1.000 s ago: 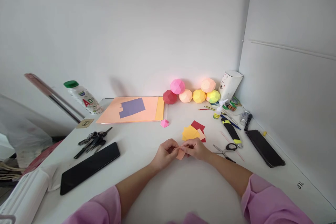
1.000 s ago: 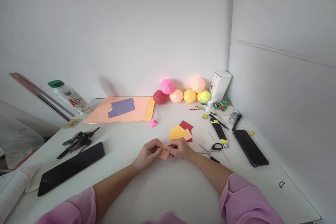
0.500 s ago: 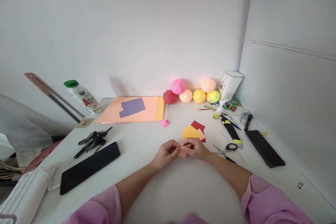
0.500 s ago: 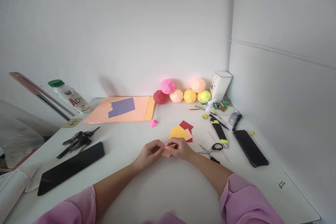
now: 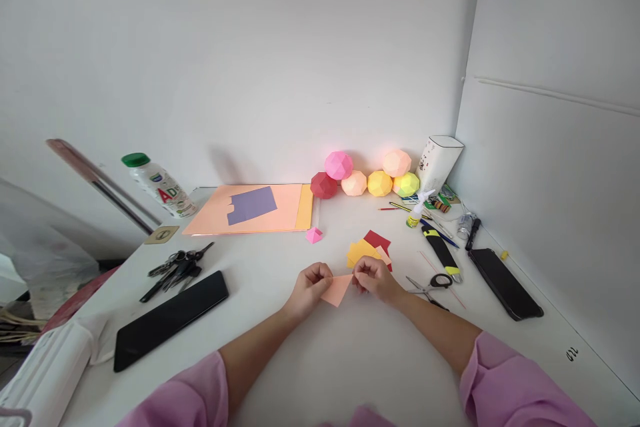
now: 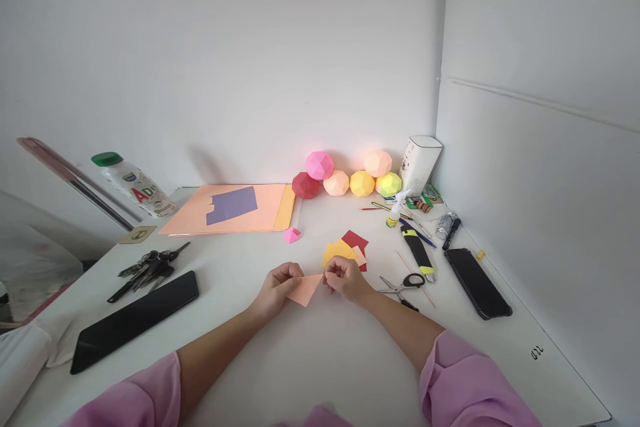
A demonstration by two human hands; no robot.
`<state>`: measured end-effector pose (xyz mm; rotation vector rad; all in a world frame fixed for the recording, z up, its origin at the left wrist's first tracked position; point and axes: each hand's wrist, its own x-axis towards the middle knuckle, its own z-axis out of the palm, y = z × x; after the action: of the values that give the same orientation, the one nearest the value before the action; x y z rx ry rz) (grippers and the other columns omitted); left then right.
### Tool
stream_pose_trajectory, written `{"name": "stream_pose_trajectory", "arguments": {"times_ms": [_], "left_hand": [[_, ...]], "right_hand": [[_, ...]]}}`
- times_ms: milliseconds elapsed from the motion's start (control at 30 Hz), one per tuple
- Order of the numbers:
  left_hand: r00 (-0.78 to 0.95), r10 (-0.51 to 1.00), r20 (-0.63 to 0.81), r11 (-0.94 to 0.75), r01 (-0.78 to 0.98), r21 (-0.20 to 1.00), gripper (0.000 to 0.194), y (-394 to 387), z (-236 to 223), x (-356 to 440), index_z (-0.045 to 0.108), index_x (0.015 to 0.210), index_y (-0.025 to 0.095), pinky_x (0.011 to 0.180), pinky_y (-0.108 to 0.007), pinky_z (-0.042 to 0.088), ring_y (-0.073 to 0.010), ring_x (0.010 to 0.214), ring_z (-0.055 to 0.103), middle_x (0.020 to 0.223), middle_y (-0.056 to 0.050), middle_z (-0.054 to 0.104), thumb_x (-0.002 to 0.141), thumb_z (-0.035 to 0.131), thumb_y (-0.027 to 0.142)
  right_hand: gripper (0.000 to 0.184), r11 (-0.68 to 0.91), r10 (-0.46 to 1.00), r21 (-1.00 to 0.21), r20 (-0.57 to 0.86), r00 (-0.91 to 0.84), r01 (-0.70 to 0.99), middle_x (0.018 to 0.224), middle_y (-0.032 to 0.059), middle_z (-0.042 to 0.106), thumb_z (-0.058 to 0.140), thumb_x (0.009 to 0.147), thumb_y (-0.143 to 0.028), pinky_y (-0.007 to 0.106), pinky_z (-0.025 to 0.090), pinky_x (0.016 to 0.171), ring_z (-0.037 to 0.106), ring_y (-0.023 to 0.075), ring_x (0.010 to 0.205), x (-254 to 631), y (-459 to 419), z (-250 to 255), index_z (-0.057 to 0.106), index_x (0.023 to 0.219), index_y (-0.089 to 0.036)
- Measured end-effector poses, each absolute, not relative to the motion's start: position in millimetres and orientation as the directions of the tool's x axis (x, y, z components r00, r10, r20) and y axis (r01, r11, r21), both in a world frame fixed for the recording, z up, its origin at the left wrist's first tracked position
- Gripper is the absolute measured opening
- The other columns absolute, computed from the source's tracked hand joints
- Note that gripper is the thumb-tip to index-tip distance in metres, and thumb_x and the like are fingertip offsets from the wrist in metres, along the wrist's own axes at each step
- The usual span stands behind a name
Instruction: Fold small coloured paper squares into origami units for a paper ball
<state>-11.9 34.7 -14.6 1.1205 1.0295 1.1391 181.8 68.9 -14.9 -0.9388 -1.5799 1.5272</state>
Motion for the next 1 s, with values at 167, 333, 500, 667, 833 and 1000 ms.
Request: {"name": "stream_pose_trajectory", "arguments": {"times_ms": [167, 333, 500, 667, 833, 1000], "left_hand": [[0.103, 0.992, -0.078, 0.097, -0.192, 0.977, 0.018, 36, -16, -13, 0.046, 0.059, 0.017, 0.051, -0.022, 0.033, -0.0089, 0.052, 0.043, 0.057, 0.005, 0.047, 0.067, 0.06, 0.026], [0.189, 0.978, -0.091, 0.115, -0.12, 0.986, 0.023, 34, -16, -10, 0.058, 0.073, 0.017, 0.06, -0.026, 0.043, -0.0135, 0.062, 0.055, 0.067, 0.0, 0.06, 0.075, 0.062, 0.039], [0.117, 0.989, -0.085, 0.087, -0.01, 0.996, 0.035, 34, -16, -9, 0.068, 0.089, 0.017, 0.075, -0.034, 0.049, -0.0207, 0.081, 0.062, 0.081, -0.005, 0.069, 0.08, 0.054, 0.049], [0.135, 0.987, -0.085, 0.093, -0.049, 0.995, 0.035, 35, -14, -7, 0.07, 0.092, 0.018, 0.078, -0.037, 0.051, -0.0211, 0.08, 0.064, 0.081, -0.005, 0.072, 0.077, 0.059, 0.048], [0.145, 0.987, -0.064, 0.08, -0.109, 0.991, 0.034, 36, -14, -6, 0.072, 0.091, 0.018, 0.08, -0.039, 0.051, -0.0223, 0.082, 0.066, 0.083, -0.006, 0.074, 0.074, 0.063, 0.047], [0.078, 0.994, -0.076, 0.084, -0.11, 0.99, 0.032, 37, -14, -8, 0.072, 0.089, 0.019, 0.082, -0.039, 0.051, -0.0231, 0.085, 0.066, 0.088, -0.006, 0.074, 0.07, 0.067, 0.045]], "right_hand": [[0.012, -0.012, 0.876, -0.999, 0.008, -0.483, -0.039, 0.067, -0.0005, 0.06, 0.053, 0.08, -0.027, 0.02, 0.038, 0.044, 0.052, 0.0086, 0.048, 184, 72, -17, 0.048, 0.076, -0.018], [0.024, 0.039, 0.835, -0.999, 0.017, -0.55, 0.028, 0.064, -0.0025, 0.055, 0.065, 0.076, -0.036, 0.022, 0.042, 0.051, 0.051, 0.0087, 0.052, 182, 71, -16, 0.058, 0.086, -0.016], [0.027, 0.087, 0.844, -0.993, 0.029, -0.536, 0.083, 0.064, -0.0013, 0.056, 0.062, 0.079, -0.041, 0.022, 0.039, 0.047, 0.051, 0.0089, 0.049, 181, 71, -16, 0.065, 0.085, -0.015], [0.031, 0.044, 0.854, -0.995, -0.009, -0.521, 0.09, 0.061, -0.0028, 0.056, 0.062, 0.08, -0.04, 0.024, 0.043, 0.05, 0.053, 0.01, 0.05, 182, 72, -23, 0.062, 0.101, -0.017], [0.037, 0.016, 0.846, -0.997, -0.026, -0.533, 0.074, 0.076, 0.0007, 0.062, 0.063, 0.079, -0.038, 0.025, 0.046, 0.053, 0.053, 0.0092, 0.053, 182, 73, -29, 0.056, 0.108, -0.017], [0.043, 0.012, 0.839, -0.991, -0.062, -0.541, 0.133, 0.077, 0.001, 0.062, 0.064, 0.079, -0.037, 0.026, 0.047, 0.056, 0.056, 0.0111, 0.058, 183, 72, -28, 0.052, 0.116, -0.02]]}}
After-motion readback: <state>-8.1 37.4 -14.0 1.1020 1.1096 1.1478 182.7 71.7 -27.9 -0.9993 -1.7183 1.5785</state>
